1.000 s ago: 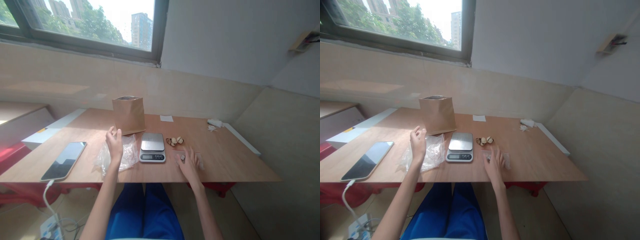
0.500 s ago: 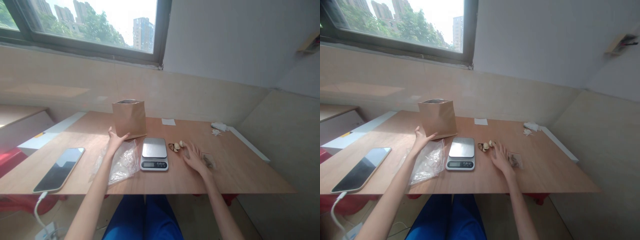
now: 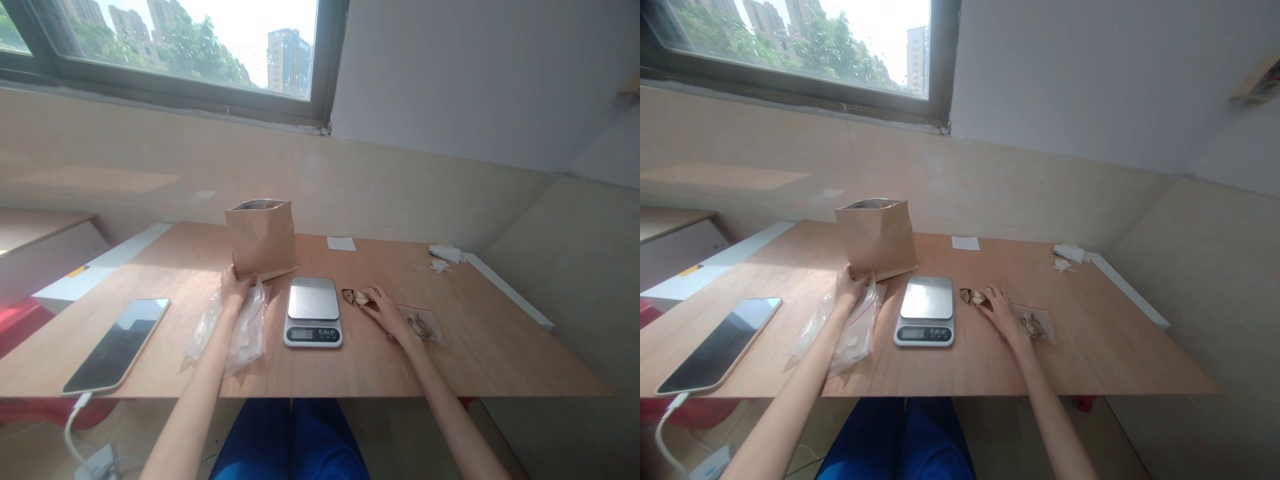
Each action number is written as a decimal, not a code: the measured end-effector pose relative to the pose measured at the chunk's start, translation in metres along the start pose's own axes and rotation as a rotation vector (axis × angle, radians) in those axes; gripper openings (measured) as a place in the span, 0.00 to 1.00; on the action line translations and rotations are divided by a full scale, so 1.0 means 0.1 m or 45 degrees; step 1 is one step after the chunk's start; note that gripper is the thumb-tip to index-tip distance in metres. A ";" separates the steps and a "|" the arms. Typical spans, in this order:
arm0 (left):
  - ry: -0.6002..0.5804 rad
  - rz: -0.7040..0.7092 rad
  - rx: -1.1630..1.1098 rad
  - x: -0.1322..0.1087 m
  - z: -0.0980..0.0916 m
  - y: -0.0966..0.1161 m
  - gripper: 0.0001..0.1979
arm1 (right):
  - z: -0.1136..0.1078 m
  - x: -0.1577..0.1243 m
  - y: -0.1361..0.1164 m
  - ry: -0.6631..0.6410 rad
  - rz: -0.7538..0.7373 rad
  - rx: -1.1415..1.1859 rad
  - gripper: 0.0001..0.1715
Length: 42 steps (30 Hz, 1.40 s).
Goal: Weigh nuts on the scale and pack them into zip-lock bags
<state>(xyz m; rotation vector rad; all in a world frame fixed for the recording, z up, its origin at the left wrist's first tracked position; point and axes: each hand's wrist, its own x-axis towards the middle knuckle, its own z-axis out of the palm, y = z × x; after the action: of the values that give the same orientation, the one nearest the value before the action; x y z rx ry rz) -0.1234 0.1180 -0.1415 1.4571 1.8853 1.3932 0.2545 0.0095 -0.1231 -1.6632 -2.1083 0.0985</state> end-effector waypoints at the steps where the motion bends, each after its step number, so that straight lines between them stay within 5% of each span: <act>1: -0.002 -0.011 0.081 -0.01 0.01 -0.03 0.23 | 0.00 -0.01 0.00 0.020 -0.009 0.017 0.17; 11: -0.088 0.010 0.129 -0.13 -0.07 0.01 0.19 | -0.08 0.02 -0.04 0.216 0.148 0.271 0.16; 16: -0.104 0.076 0.082 -0.16 -0.08 0.02 0.24 | -0.09 0.18 -0.38 0.393 0.093 0.356 0.15; 24: -0.142 0.069 -0.013 -0.19 -0.11 0.03 0.18 | 0.14 0.50 -1.17 0.158 -0.204 -0.006 0.13; 28: -0.134 0.132 -0.049 -0.21 -0.15 0.07 0.13 | 0.23 0.54 -1.27 0.100 -0.214 -0.196 0.12; 33: -0.102 0.135 -0.035 -0.28 -0.19 0.13 0.08 | 0.25 0.44 -1.22 0.110 -0.237 -0.064 0.12; 42: -0.112 0.144 -0.080 -0.31 -0.20 0.16 0.11 | -0.16 0.27 -1.51 0.584 -0.191 0.474 0.13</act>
<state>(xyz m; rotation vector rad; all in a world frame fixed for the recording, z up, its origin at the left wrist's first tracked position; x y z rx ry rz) -0.1191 0.0810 -0.1272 1.5889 1.7141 1.4016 0.1191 -0.0093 -0.0508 -1.1744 -1.7316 0.0516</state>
